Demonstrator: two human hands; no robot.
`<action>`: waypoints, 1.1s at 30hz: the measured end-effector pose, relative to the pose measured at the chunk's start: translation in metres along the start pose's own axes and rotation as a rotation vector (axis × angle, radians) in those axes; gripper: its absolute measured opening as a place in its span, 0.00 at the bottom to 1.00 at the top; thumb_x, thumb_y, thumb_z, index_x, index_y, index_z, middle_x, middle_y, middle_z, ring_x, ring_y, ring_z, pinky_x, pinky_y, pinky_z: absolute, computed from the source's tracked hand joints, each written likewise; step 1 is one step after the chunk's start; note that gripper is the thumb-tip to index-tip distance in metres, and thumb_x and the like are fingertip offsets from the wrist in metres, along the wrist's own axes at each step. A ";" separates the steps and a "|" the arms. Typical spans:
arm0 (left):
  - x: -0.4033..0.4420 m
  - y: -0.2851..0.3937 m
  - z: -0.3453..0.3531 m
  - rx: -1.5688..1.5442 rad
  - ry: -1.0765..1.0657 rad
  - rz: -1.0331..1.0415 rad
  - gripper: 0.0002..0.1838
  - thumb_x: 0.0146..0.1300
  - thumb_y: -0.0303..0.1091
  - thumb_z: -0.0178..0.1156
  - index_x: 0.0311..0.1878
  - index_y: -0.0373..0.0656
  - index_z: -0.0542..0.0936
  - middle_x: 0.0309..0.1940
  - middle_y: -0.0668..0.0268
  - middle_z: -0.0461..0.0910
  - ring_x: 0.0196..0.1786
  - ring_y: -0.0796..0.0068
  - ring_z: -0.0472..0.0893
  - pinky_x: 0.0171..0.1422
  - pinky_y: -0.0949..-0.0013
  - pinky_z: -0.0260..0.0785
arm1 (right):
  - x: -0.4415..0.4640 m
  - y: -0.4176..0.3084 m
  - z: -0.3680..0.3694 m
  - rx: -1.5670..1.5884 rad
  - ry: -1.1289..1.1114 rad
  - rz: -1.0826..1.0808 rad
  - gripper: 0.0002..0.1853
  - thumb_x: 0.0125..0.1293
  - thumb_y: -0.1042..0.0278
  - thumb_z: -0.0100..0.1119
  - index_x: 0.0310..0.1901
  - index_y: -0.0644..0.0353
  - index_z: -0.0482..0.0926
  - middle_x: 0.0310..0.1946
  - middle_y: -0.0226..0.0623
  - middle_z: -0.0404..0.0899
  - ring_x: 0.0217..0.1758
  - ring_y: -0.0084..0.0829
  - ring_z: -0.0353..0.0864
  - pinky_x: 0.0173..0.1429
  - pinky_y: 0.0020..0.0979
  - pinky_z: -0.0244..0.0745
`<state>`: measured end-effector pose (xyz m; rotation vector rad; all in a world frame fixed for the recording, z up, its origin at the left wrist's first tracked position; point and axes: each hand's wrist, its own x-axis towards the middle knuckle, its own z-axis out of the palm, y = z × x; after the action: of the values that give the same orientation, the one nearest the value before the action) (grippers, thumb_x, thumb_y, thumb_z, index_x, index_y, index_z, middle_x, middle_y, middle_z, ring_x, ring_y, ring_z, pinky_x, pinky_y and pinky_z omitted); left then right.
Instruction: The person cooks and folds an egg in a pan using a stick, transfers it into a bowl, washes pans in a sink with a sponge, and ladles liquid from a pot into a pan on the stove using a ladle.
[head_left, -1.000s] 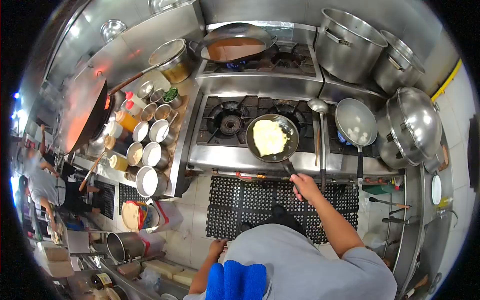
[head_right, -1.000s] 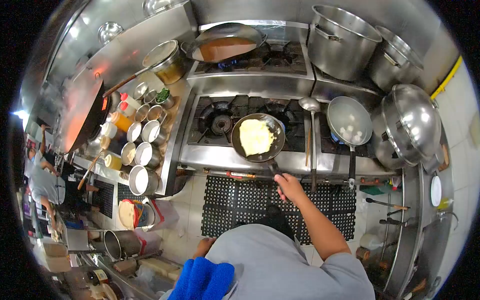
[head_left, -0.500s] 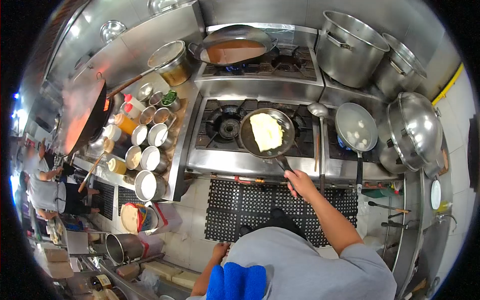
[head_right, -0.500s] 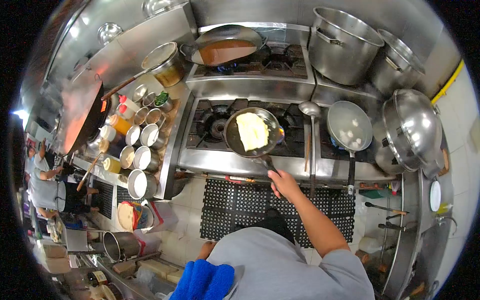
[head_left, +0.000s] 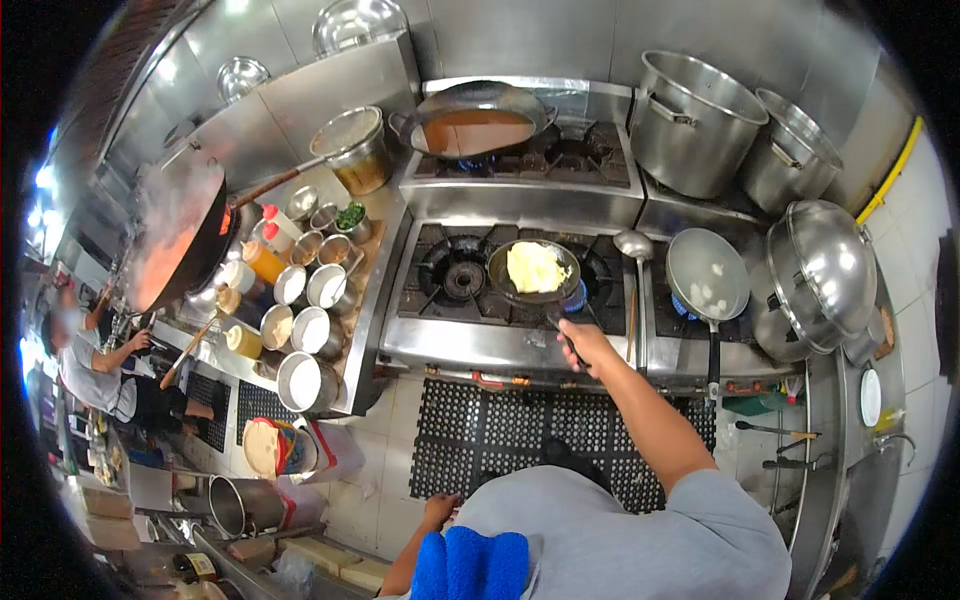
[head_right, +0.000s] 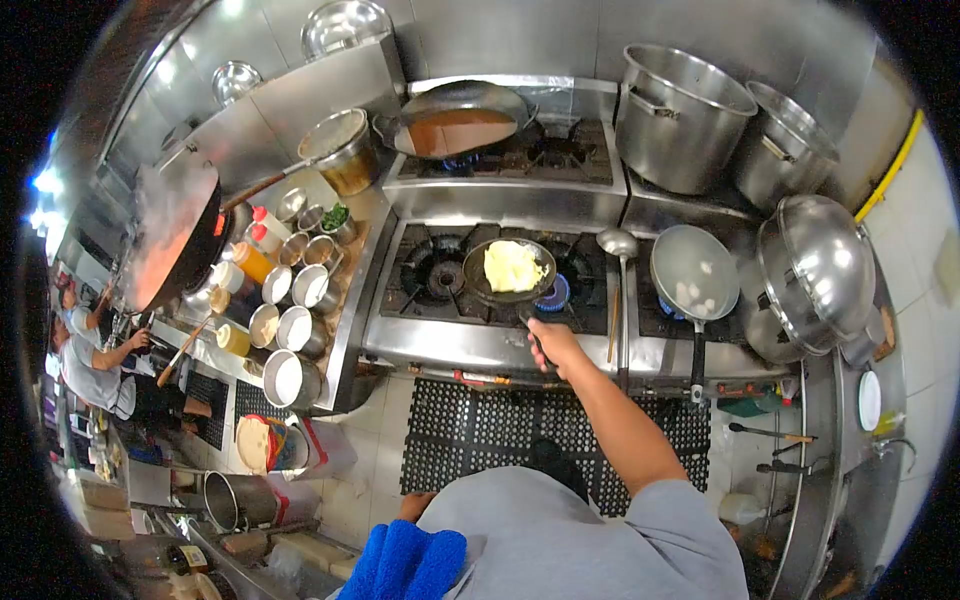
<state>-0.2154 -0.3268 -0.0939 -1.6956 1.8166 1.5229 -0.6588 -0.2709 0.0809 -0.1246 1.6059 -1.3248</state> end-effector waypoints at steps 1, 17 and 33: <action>0.018 -0.018 -0.001 -0.003 0.010 0.020 0.17 0.56 0.43 0.61 0.32 0.35 0.78 0.24 0.62 0.80 0.24 0.73 0.79 0.24 0.71 0.71 | 0.007 -0.017 0.001 -0.005 0.012 -0.044 0.18 0.66 0.50 0.50 0.34 0.60 0.70 0.17 0.30 0.68 0.13 0.22 0.66 0.16 0.26 0.61; 0.043 -0.155 0.003 0.523 -0.001 -0.281 0.25 0.51 0.56 0.60 0.31 0.39 0.82 0.34 0.55 0.82 0.30 0.62 0.82 0.42 0.63 0.72 | -0.043 0.035 0.001 -0.047 0.131 -0.124 0.19 0.67 0.53 0.50 0.39 0.65 0.71 0.16 0.30 0.68 0.11 0.20 0.64 0.15 0.25 0.59; -0.001 -0.026 0.000 0.252 -0.035 -0.142 0.22 0.55 0.49 0.59 0.23 0.36 0.80 0.19 0.59 0.80 0.20 0.69 0.80 0.23 0.68 0.71 | -0.044 0.067 -0.005 -0.067 0.123 -0.068 0.18 0.66 0.53 0.50 0.38 0.64 0.70 0.16 0.29 0.67 0.11 0.20 0.63 0.14 0.24 0.58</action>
<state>-0.1933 -0.3207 -0.1071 -1.6284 1.7450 1.2031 -0.6081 -0.2142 0.0547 -0.1419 1.7643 -1.3527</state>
